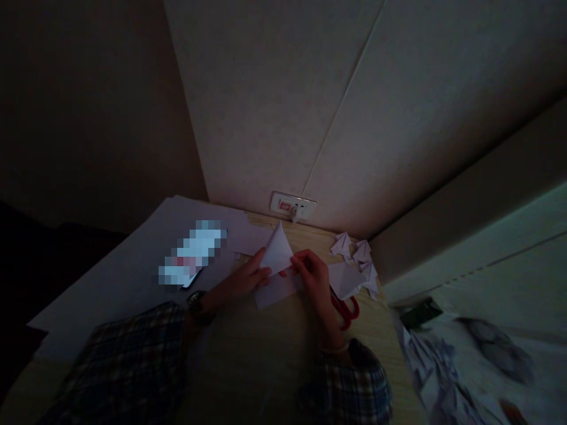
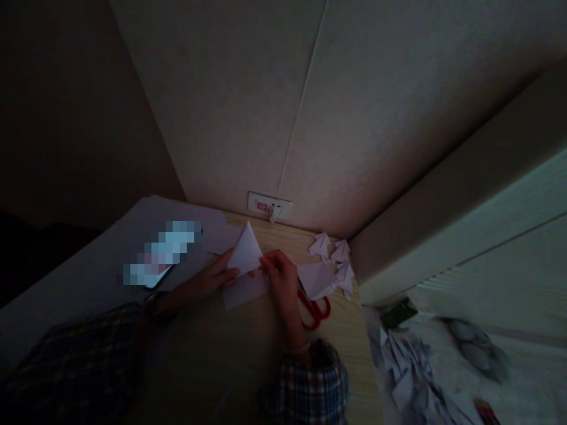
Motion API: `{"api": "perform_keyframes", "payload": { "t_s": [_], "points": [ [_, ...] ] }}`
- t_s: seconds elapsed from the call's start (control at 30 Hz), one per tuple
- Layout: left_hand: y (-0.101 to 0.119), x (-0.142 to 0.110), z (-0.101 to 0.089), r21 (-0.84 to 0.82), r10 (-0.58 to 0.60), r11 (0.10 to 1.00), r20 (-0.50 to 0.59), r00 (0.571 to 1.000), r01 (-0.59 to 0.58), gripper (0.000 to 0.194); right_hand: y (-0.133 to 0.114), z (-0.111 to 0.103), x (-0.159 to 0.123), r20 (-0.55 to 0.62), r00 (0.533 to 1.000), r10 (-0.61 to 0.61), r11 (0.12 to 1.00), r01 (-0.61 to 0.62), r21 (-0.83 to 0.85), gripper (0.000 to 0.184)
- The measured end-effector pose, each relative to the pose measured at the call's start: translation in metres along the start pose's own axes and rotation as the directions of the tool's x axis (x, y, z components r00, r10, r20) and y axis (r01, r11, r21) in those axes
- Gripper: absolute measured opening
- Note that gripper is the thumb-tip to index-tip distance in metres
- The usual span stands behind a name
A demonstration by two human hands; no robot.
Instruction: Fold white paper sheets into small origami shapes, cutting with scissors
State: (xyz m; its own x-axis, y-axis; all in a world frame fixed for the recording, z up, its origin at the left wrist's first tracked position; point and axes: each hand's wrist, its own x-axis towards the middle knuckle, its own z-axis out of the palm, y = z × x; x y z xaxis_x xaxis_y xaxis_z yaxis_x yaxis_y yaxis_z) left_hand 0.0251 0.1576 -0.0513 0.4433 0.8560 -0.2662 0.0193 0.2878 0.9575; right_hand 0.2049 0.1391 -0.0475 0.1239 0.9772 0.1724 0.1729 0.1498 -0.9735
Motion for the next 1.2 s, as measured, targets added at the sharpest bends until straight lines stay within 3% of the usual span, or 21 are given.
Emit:
{"api": "perform_keyframes", "payload": {
  "t_s": [0.2, 0.43, 0.57, 0.63, 0.8, 0.97, 1.2],
  "points": [
    [0.008, -0.002, 0.001, 0.009, -0.017, 1.000, -0.078, 0.997, 0.018, 0.044, 0.003, 0.001, -0.001, 0.060, 0.998, 0.001, 1.000, -0.001, 0.008, 0.015],
    [0.010, -0.001, 0.003, 0.272, 0.153, 0.954, -0.081, 0.985, -0.126, 0.026, -0.001, 0.000, -0.002, 0.084, 0.996, 0.016, 1.000, -0.015, -0.019, 0.015],
    [0.009, 0.002, 0.000, 0.412, 0.263, 0.896, -0.187, 0.947, -0.167, 0.021, 0.000, -0.001, -0.002, 0.098, 0.995, -0.001, 1.000, 0.003, -0.026, 0.015],
    [0.009, 0.003, -0.002, 0.381, 0.294, 0.904, -0.219, 0.930, -0.196, 0.022, -0.001, 0.000, -0.002, 0.126, 0.992, 0.001, 0.999, 0.006, -0.050, 0.014],
    [0.015, 0.002, -0.005, 0.100, 0.249, 0.968, -0.257, 0.934, -0.231, 0.025, -0.006, 0.002, -0.004, 0.217, 0.976, 0.009, 0.997, 0.009, -0.081, 0.015],
    [0.022, 0.000, -0.006, 0.124, 0.242, 0.970, -0.384, 0.891, -0.210, 0.030, -0.009, 0.003, -0.005, 0.302, 0.953, 0.018, 1.000, -0.011, -0.024, 0.018],
    [0.027, -0.002, -0.011, -0.012, 0.220, 0.972, -0.313, 0.924, -0.235, 0.028, -0.013, 0.003, -0.005, 0.398, 0.916, 0.057, 0.997, -0.072, 0.022, 0.017]
  ]
}}
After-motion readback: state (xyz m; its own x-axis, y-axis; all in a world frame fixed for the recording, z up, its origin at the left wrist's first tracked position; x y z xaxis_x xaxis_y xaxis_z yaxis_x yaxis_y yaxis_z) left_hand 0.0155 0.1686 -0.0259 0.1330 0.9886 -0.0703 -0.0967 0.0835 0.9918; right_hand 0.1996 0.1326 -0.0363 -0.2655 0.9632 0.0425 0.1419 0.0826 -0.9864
